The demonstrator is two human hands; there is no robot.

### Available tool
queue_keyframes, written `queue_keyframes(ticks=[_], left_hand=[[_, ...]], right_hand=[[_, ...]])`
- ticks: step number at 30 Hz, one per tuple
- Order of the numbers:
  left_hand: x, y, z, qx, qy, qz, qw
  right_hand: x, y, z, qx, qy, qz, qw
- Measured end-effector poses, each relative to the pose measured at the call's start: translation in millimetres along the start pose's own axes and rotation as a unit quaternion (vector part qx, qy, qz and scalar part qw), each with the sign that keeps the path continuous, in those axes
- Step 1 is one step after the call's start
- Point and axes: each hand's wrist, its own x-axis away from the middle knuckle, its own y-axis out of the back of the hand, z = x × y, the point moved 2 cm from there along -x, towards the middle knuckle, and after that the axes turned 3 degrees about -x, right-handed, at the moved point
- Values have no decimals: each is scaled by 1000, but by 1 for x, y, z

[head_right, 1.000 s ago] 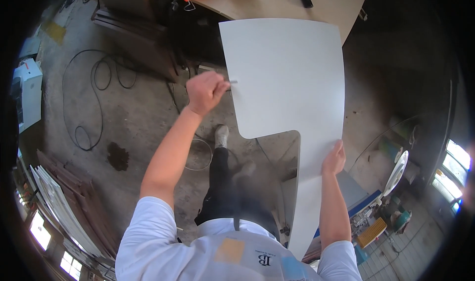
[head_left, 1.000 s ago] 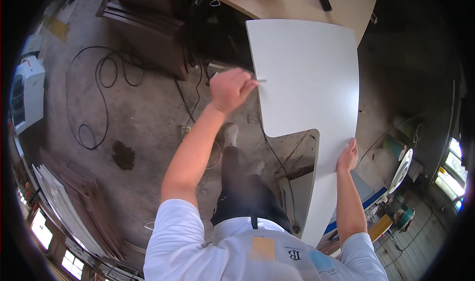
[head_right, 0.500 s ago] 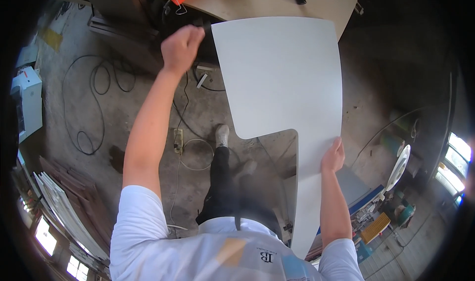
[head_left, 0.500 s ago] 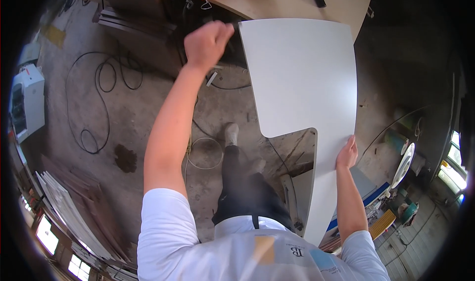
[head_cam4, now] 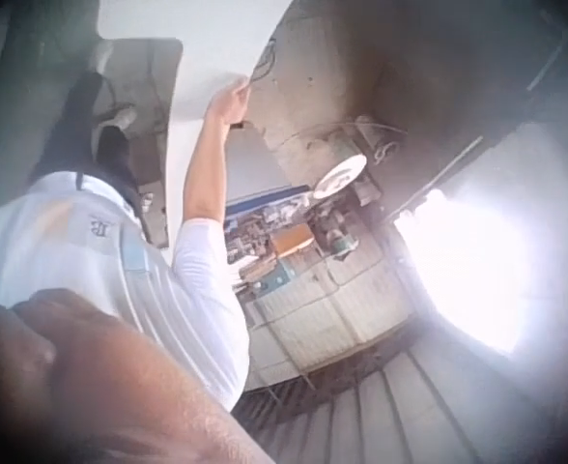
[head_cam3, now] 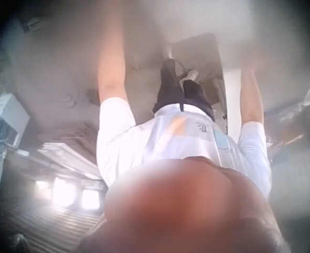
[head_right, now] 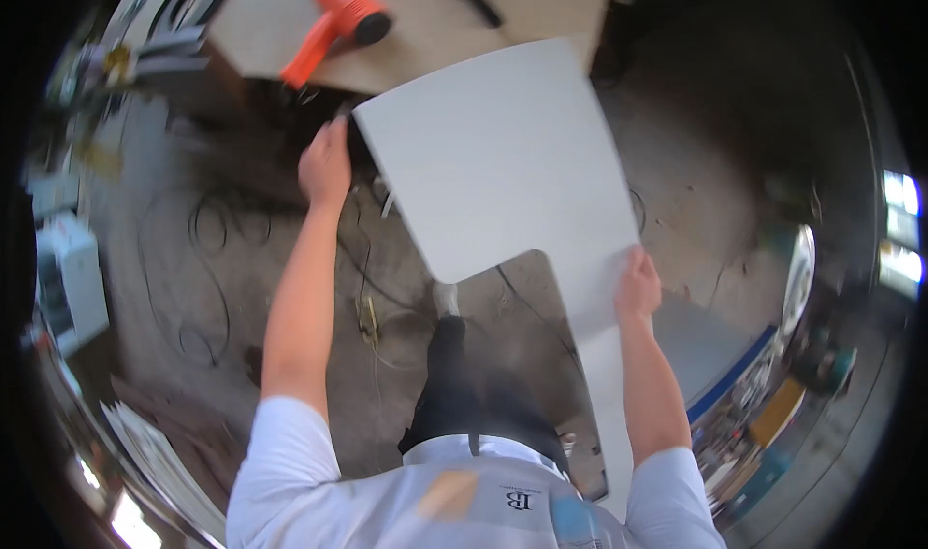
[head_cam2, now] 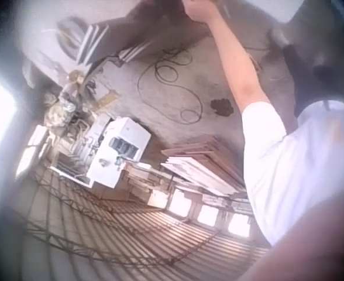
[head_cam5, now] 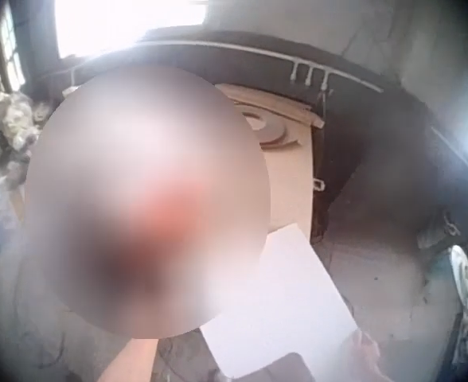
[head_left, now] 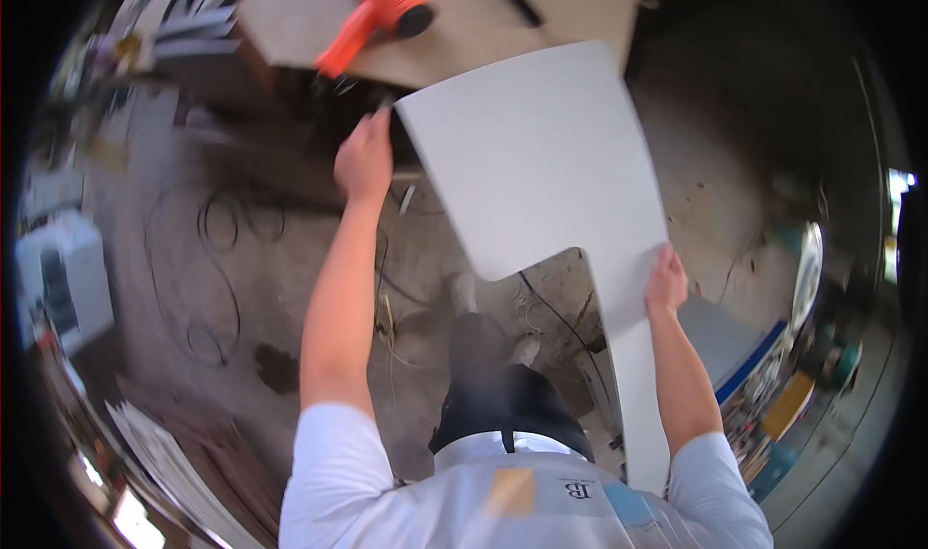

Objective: The person uses a scraper to trim the edge of a white board, applies heat to the edge with a heat gun, and presses the surface by hand.

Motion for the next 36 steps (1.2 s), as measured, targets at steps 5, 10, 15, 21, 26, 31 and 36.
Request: queue_keyframes(ticks=[5, 10, 15, 21, 26, 31, 36], left_hand=[[157, -22, 40, 338, 231, 112, 905], [263, 25, -25, 392, 233, 218, 863], [303, 18, -91, 352, 147, 369, 848], [364, -1, -159, 302, 34, 468, 830], [458, -19, -193, 276, 1, 584, 763], [561, -23, -206, 202, -92, 711, 668], [638, -1, -213, 56, -168, 815, 551]], right_hand=[[7, -12, -16, -112, 12, 27, 993], [38, 7, -29, -114, 204, -7, 972], [114, 49, -131, -29, 159, -50, 986], [247, 63, -268, -90, 85, -67, 990], [376, 79, -359, -220, -67, -96, 968], [502, 65, -427, -292, -259, -60, 919], [599, -7, -442, -334, -417, 35, 845]])
